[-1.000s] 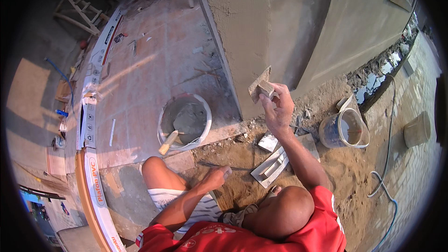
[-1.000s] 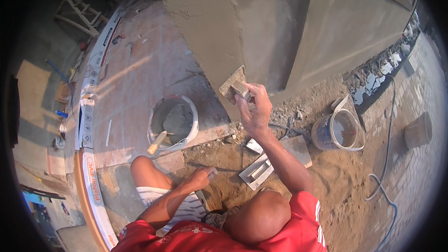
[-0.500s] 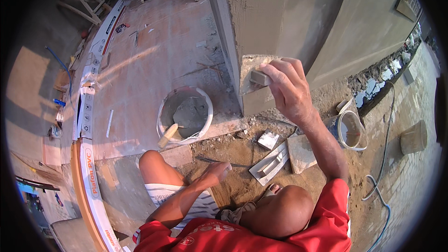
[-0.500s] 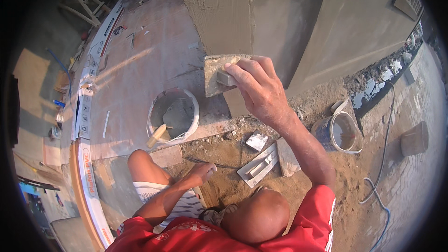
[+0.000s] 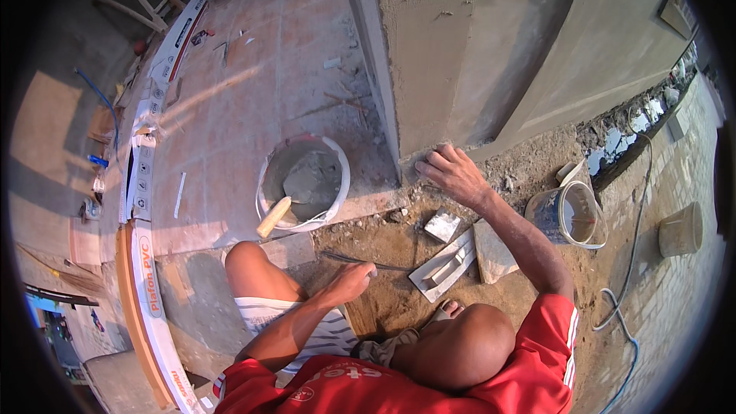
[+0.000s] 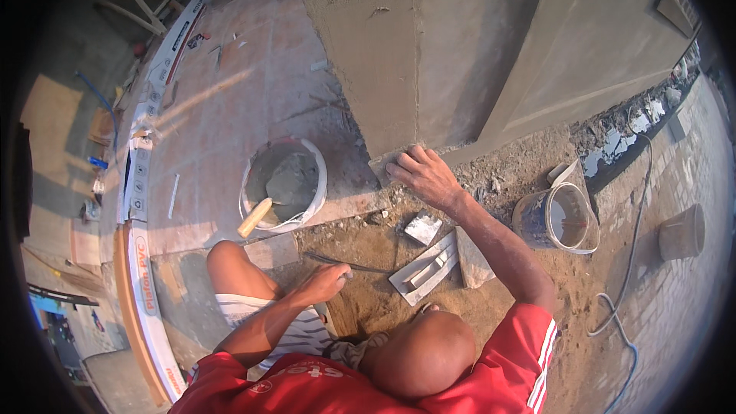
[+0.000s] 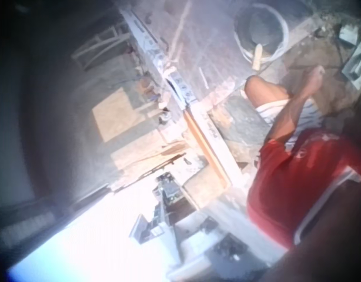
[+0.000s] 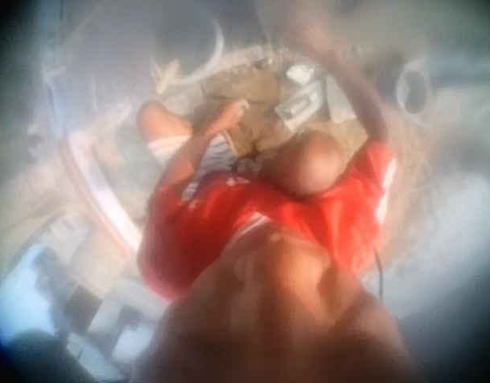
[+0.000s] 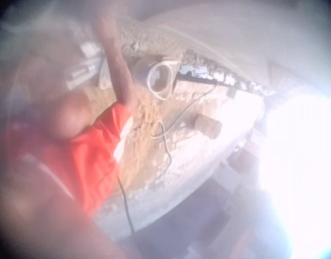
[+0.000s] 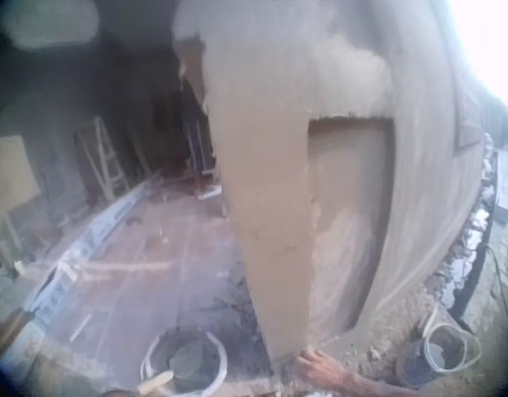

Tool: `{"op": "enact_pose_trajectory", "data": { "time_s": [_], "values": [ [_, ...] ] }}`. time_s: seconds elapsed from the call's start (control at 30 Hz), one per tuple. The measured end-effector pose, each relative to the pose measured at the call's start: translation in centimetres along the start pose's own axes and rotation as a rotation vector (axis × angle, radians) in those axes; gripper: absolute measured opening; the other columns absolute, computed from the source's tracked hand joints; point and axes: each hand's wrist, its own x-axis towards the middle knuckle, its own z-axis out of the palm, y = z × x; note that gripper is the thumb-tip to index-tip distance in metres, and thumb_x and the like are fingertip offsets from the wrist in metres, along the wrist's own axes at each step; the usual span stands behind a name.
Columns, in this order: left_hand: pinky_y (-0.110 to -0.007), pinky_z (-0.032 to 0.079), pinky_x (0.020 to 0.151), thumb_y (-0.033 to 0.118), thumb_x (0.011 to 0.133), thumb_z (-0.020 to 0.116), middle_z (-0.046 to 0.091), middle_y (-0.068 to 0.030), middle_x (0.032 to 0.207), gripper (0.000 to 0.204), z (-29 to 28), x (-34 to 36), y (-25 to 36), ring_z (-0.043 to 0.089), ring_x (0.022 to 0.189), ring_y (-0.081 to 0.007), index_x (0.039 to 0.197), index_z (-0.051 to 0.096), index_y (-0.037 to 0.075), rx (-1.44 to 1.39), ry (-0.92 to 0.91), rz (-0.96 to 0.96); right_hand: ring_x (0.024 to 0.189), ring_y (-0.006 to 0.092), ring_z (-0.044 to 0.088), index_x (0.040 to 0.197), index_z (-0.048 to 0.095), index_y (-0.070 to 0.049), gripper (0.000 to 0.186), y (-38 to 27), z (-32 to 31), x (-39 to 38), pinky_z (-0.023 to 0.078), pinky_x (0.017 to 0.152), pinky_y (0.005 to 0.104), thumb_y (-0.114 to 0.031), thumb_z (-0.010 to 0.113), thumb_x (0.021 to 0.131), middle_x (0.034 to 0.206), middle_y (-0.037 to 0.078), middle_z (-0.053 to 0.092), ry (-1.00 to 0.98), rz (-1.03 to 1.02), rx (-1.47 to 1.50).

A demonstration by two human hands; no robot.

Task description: The person applies cement to a wall using a trowel and a bucket. They repeatedly scoop cement and smooth it onto the wall surface.

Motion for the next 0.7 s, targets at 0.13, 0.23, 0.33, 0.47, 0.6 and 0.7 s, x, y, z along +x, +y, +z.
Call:
{"op": "enact_pose_trajectory", "data": {
  "time_s": [0.13, 0.23, 0.33, 0.47, 0.6, 0.7],
  "values": [
    [-0.044, 0.05, 0.073, 0.001, 0.079, 0.053, 0.065, -0.0233, 0.09, 0.024, 0.4, 0.4, -0.7, 0.065, 0.085, -0.0392, 0.101, 0.061, -0.001, 0.02, 0.033, 0.076, 0.109, 0.0236, 0.051, 0.121, 0.059, -0.016, 0.047, -0.7, 0.5, -0.2, 0.048, 0.094, 0.0379, -0.008, 0.067, 0.075, 0.114, 0.002, 0.055, 0.038, 0.043, 0.17],
    [-0.044, 0.049, 0.073, 0.002, 0.08, 0.053, 0.066, -0.0228, 0.091, 0.022, 0.0, 0.3, 0.3, 0.065, 0.086, -0.0385, 0.101, 0.061, 0.0, 0.039, -0.035, -0.038, 0.104, 0.0261, 0.053, 0.122, 0.059, -0.015, 0.055, -1.2, -7.6, 2.5, 0.051, 0.089, 0.0395, -0.001, 0.069, 0.07, 0.114, 0.005, 0.056, 0.323, 0.026, 0.116],
    [-0.046, 0.049, 0.071, 0.002, 0.079, 0.056, 0.064, -0.0229, 0.085, 0.022, 0.5, 0.1, -0.9, 0.064, 0.085, -0.0408, 0.101, 0.058, 0.001, 0.015, 0.027, 0.128, 0.1, 0.0267, 0.054, 0.123, 0.059, -0.015, 0.058, 0.5, -13.3, 5.6, 0.052, 0.085, 0.0393, 0.0, 0.07, 0.068, 0.113, 0.005, 0.055, 0.517, 0.003, -0.034],
    [-0.044, 0.049, 0.072, 0.001, 0.079, 0.055, 0.065, -0.0228, 0.085, 0.022, -0.1, 0.3, -0.1, 0.065, 0.084, -0.0391, 0.1, 0.06, 0.001, 0.017, -0.013, 0.067, 0.101, 0.0261, 0.054, 0.123, 0.059, -0.015, 0.056, 1.3, -11.9, 6.2, 0.052, 0.085, 0.0381, -0.003, 0.07, 0.069, 0.112, 0.004, 0.054, 0.517, -0.009, -0.083],
    [-0.042, 0.05, 0.075, 0.001, 0.081, 0.054, 0.066, -0.0214, 0.089, 0.021, -0.1, 0.7, 0.3, 0.066, 0.087, -0.0371, 0.101, 0.06, 0.0, 0.037, -0.042, -0.027, 0.103, 0.0266, 0.053, 0.122, 0.059, -0.013, 0.055, 0.1, -5.0, 2.1, 0.052, 0.086, 0.0384, -0.004, 0.07, 0.069, 0.11, 0.005, 0.054, 0.218, -0.01, -0.033],
    [-0.044, 0.05, 0.074, 0.001, 0.08, 0.053, 0.066, -0.0214, 0.088, 0.022, 0.5, 0.5, -0.5, 0.065, 0.087, -0.0383, 0.1, 0.06, 0.001, 0.031, 0.0, 0.068, 0.102, 0.0286, 0.054, 0.121, 0.06, -0.012, 0.052, -0.6, -6.0, 2.3, 0.052, 0.085, 0.0404, -0.001, 0.069, 0.071, 0.107, 0.007, 0.057, 0.205, -0.017, 0.091]
  ]
}}
